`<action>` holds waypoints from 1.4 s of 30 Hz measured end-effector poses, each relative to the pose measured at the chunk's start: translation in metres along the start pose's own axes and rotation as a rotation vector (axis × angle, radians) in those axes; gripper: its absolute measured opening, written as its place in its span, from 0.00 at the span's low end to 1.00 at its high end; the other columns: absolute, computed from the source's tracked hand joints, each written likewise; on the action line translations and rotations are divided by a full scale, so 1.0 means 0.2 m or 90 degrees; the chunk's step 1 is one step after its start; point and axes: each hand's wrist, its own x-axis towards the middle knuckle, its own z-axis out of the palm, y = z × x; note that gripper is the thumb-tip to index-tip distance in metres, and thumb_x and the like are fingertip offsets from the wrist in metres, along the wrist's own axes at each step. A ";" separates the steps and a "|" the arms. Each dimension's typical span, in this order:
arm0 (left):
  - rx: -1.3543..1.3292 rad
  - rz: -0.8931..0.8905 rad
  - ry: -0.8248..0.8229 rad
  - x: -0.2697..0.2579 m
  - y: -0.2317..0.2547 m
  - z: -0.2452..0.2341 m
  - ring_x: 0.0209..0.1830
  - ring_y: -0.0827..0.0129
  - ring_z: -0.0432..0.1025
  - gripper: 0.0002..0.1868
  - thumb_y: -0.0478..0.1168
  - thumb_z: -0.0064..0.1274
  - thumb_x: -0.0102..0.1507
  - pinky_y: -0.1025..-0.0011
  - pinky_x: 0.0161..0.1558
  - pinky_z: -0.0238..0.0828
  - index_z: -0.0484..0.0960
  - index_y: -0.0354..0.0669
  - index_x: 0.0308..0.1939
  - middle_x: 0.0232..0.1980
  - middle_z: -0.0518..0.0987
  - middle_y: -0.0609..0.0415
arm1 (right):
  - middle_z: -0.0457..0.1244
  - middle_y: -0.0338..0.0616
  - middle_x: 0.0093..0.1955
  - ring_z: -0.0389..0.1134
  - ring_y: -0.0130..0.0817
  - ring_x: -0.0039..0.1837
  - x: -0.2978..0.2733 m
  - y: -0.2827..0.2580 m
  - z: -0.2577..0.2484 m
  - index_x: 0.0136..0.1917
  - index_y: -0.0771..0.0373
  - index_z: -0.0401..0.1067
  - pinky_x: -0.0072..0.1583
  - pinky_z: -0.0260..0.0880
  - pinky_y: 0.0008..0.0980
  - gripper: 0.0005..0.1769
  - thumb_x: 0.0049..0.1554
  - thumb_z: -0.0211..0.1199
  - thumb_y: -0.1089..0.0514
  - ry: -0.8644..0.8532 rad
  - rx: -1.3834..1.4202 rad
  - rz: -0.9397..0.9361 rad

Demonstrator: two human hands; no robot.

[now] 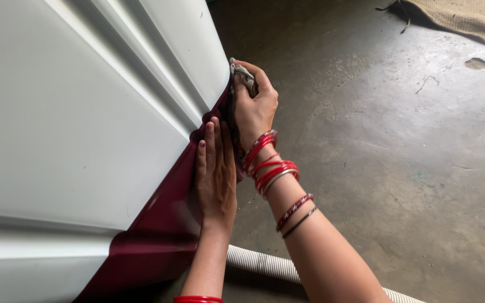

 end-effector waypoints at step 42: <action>-0.088 -0.021 0.055 0.02 0.08 0.10 0.86 0.61 0.36 0.38 0.44 0.40 0.73 0.60 0.81 0.24 0.42 0.35 0.82 0.86 0.43 0.44 | 0.63 0.55 0.55 0.66 0.54 0.55 -0.27 0.95 -0.40 0.53 0.61 0.69 0.56 0.67 0.46 0.08 0.60 0.61 0.60 -0.067 -0.421 0.161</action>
